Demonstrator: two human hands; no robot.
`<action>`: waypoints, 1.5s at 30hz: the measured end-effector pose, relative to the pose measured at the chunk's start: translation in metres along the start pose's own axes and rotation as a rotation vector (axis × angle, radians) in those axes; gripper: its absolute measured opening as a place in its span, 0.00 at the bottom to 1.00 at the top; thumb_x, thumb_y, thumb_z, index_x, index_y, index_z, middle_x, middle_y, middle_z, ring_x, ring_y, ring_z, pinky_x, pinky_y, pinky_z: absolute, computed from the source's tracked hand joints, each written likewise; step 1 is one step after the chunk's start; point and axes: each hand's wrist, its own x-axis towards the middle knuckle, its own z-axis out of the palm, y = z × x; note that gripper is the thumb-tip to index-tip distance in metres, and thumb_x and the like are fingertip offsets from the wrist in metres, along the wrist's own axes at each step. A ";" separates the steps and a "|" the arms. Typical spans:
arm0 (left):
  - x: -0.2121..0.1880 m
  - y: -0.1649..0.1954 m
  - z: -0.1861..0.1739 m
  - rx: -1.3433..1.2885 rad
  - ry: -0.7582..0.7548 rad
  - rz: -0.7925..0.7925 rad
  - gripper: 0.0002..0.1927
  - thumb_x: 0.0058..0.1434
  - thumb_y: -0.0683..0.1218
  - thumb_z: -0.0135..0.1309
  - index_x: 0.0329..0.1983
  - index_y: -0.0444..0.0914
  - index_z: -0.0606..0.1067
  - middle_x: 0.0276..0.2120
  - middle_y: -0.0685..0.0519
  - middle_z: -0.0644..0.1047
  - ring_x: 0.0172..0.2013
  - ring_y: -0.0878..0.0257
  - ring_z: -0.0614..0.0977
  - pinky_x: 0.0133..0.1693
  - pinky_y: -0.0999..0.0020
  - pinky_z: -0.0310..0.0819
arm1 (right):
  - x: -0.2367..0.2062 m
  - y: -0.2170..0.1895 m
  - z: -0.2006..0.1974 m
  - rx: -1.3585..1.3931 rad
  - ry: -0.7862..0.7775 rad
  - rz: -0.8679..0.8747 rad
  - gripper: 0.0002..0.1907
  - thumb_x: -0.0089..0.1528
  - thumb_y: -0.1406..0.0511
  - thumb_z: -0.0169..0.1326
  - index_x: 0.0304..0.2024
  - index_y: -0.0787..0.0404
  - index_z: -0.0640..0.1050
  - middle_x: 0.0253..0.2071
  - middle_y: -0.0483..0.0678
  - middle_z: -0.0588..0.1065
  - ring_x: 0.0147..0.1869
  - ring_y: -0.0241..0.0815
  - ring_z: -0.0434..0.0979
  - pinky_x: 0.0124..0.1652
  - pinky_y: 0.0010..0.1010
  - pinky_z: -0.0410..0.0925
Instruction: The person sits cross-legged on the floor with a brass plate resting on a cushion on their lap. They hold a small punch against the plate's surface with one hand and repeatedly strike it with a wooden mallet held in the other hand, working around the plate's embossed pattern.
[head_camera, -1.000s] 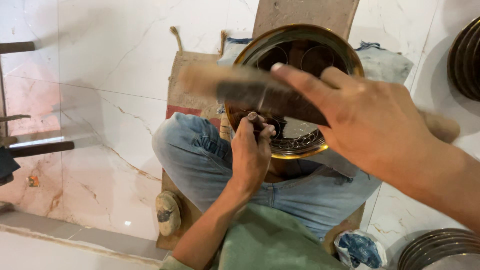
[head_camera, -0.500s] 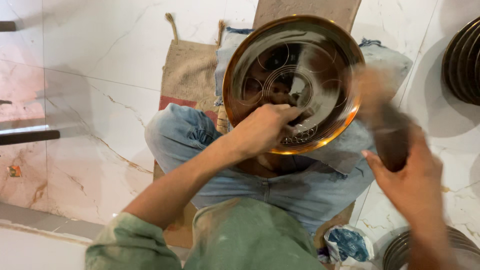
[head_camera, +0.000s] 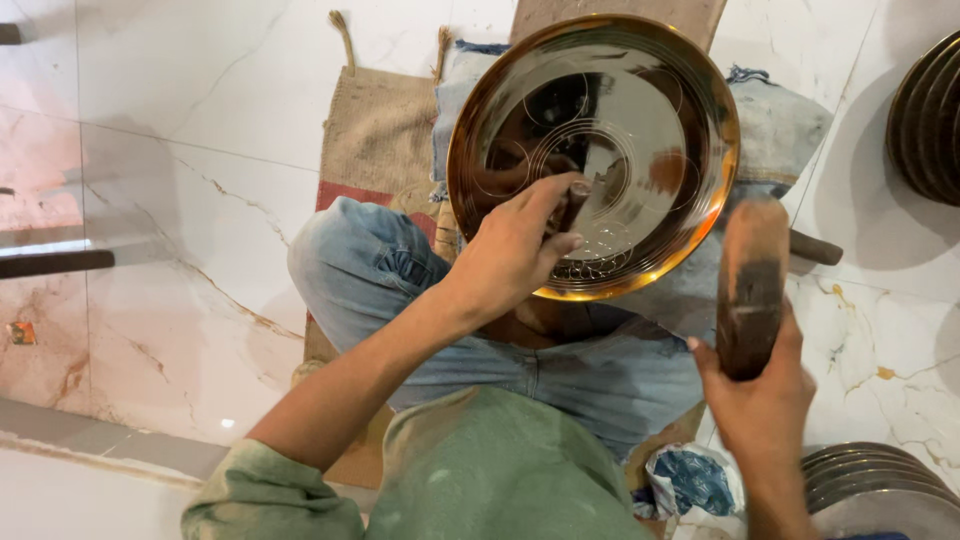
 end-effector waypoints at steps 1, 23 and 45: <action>0.000 -0.003 0.001 0.010 0.004 -0.017 0.26 0.61 0.41 0.60 0.62 0.34 0.68 0.51 0.40 0.77 0.50 0.43 0.81 0.50 0.55 0.76 | 0.012 -0.006 -0.005 -0.029 -0.022 -0.036 0.47 0.56 0.61 0.69 0.74 0.59 0.63 0.48 0.63 0.79 0.51 0.58 0.83 0.51 0.45 0.74; -0.051 0.000 0.049 -0.028 0.551 -0.365 0.15 0.64 0.36 0.59 0.49 0.30 0.68 0.38 0.42 0.80 0.36 0.50 0.85 0.40 0.59 0.78 | 0.097 -0.202 -0.073 -0.960 -0.215 -1.038 0.43 0.61 0.64 0.52 0.78 0.33 0.58 0.36 0.43 0.72 0.35 0.41 0.79 0.34 0.32 0.74; -0.044 0.005 0.064 -0.246 0.728 -0.471 0.15 0.65 0.37 0.55 0.51 0.31 0.65 0.39 0.46 0.79 0.38 0.59 0.84 0.42 0.64 0.78 | 0.104 -0.219 -0.066 -1.032 -0.111 -1.311 0.40 0.61 0.65 0.56 0.76 0.43 0.64 0.33 0.46 0.70 0.33 0.46 0.77 0.34 0.35 0.74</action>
